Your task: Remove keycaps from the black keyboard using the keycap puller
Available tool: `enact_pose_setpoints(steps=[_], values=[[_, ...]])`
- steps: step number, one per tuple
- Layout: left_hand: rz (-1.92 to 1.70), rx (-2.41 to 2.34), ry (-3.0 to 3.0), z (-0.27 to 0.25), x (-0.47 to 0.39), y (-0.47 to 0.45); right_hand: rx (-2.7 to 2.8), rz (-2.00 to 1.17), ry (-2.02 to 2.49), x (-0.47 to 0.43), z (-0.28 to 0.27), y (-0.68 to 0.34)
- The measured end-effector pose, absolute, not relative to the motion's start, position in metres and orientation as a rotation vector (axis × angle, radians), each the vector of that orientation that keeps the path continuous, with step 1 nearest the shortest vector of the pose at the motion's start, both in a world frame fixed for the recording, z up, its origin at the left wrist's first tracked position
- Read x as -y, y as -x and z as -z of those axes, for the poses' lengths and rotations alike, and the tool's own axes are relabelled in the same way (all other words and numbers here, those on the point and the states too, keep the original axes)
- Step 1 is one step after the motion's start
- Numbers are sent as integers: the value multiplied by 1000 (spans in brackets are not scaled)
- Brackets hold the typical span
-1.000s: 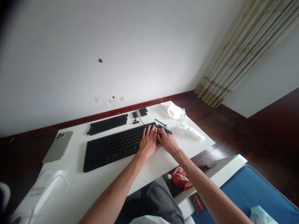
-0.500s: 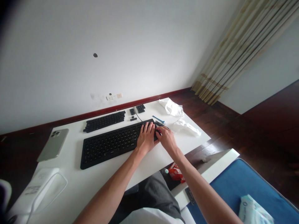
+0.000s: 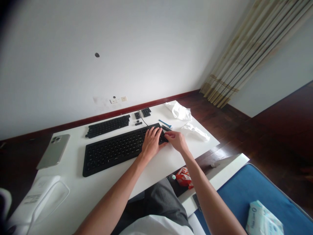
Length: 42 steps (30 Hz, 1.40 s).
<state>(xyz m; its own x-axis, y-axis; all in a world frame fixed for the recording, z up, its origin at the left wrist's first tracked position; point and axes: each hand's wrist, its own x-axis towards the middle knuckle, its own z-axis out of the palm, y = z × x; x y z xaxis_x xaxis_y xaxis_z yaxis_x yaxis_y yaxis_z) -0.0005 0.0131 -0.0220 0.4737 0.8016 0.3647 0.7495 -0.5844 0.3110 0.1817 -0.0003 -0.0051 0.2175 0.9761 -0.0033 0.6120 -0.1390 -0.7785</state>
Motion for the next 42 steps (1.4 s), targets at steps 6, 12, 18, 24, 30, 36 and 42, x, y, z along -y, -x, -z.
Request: enact_pose_setpoints(steps=[6,12,18,24,30,36,42], values=[[-876,-1329,-2473,18,-15,2,1467,-657,1798,0,8,-183],[-996,-1279,-2325,12,-15,1,1152,-1039,1587,3,5,-182],[-1048,-1199,-2268,11,-19,1,907,-1249,1412,11,7,-177],[-1097,-1176,-2218,13,-23,3,967,-1240,1402,15,14,-180],[-1090,-1163,-2272,9,-22,4,1173,-1115,1529,15,7,-189],[-1159,-1146,-2343,3,-17,5,982,-1284,1464,7,-9,-187],[-1195,-1187,-2272,2,-17,5,873,-1255,1357,7,-8,-175]])
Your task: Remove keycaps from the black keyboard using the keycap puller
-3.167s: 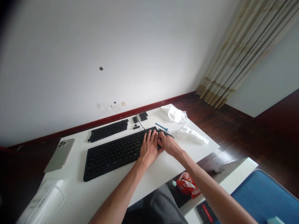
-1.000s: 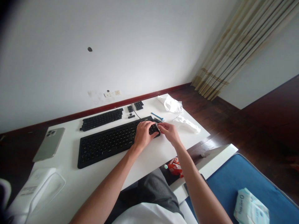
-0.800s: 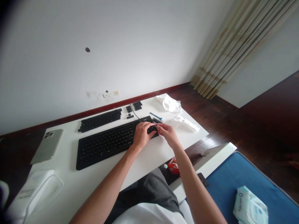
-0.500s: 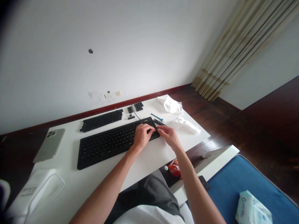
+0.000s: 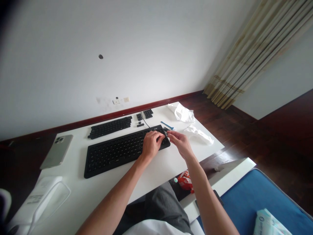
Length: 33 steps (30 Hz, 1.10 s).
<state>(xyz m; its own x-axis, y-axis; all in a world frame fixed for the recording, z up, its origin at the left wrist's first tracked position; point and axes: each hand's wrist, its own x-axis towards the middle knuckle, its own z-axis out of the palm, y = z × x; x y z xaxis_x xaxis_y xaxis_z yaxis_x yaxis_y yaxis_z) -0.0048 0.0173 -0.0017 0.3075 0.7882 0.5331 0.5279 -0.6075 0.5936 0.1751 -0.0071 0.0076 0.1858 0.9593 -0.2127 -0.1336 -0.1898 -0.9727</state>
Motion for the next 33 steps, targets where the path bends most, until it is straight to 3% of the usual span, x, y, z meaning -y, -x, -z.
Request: enact_pose_setpoints(steps=[9,17,25,33], values=[[-1300,-1111,-2170,4,-17,3,895,-1207,1271,14,3,-164],[-1346,-1078,-2102,5,-15,0,1147,-699,1535,2,5,-173],[-1459,-1114,-1590,7,-27,3,1554,-463,1732,-94,-24,-174],[-1475,-1108,-1385,12,-44,15,1822,-341,1860,-173,-8,-130]])
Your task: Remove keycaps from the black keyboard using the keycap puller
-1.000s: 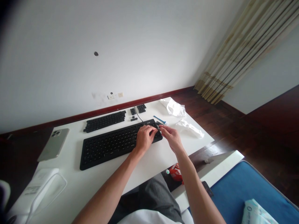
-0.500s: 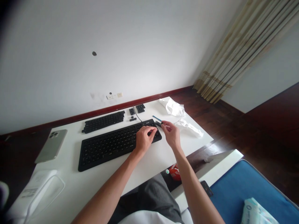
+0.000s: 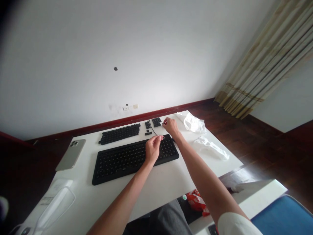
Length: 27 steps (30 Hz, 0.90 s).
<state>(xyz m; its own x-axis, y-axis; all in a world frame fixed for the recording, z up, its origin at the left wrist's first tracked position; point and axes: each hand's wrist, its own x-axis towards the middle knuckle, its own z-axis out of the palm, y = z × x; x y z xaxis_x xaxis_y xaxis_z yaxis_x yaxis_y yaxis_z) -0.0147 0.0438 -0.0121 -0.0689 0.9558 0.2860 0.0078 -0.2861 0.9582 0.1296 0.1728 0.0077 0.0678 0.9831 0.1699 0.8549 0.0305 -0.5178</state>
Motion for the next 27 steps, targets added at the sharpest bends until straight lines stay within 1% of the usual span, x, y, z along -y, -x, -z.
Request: enact_pose_setpoints(steps=[10,17,21,24,27], values=[[-1485,-1129,-1310,13,-51,19,1859,-364,1845,-186,4,-126],[-1474,-1101,-1314,15,-52,21,1841,-375,1763,-180,-7,-133],[-1473,-1084,-1312,16,-52,21,1812,-416,1668,-151,-22,-149],[-1483,-1075,-1285,12,-52,21,1717,-565,1445,-112,-26,-157],[-1453,-1081,-1227,6,-51,19,1576,-671,1365,-67,-20,-156]])
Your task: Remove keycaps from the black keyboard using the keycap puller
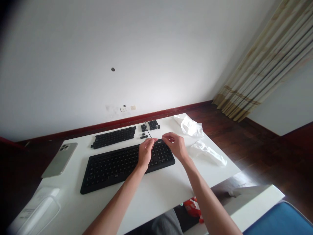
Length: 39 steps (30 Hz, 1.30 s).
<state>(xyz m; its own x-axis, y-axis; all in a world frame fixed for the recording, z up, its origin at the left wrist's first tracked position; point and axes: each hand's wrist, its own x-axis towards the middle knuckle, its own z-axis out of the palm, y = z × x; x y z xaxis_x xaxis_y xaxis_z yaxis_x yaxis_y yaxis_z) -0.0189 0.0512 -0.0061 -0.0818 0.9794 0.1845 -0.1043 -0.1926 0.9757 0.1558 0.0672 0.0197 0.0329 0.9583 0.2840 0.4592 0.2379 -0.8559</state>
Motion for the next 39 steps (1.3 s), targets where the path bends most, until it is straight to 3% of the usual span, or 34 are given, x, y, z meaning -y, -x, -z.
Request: enact_pose_setpoints(steps=[6,19,25,29,39], values=[[-1328,-1025,-1173,0,-43,13,1382,-659,1322,-14,-3,-142],[-1168,-789,-1320,-15,-29,5,986,-1378,1146,-9,1,-152],[-1138,-764,-1239,-7,-29,1,902,-1510,1030,-8,-5,-146],[-1158,-806,-1328,-4,-32,5,914,-1446,1099,-9,-7,-147],[-1209,-1145,-2094,-4,-40,21,1266,-774,1659,19,14,-187]])
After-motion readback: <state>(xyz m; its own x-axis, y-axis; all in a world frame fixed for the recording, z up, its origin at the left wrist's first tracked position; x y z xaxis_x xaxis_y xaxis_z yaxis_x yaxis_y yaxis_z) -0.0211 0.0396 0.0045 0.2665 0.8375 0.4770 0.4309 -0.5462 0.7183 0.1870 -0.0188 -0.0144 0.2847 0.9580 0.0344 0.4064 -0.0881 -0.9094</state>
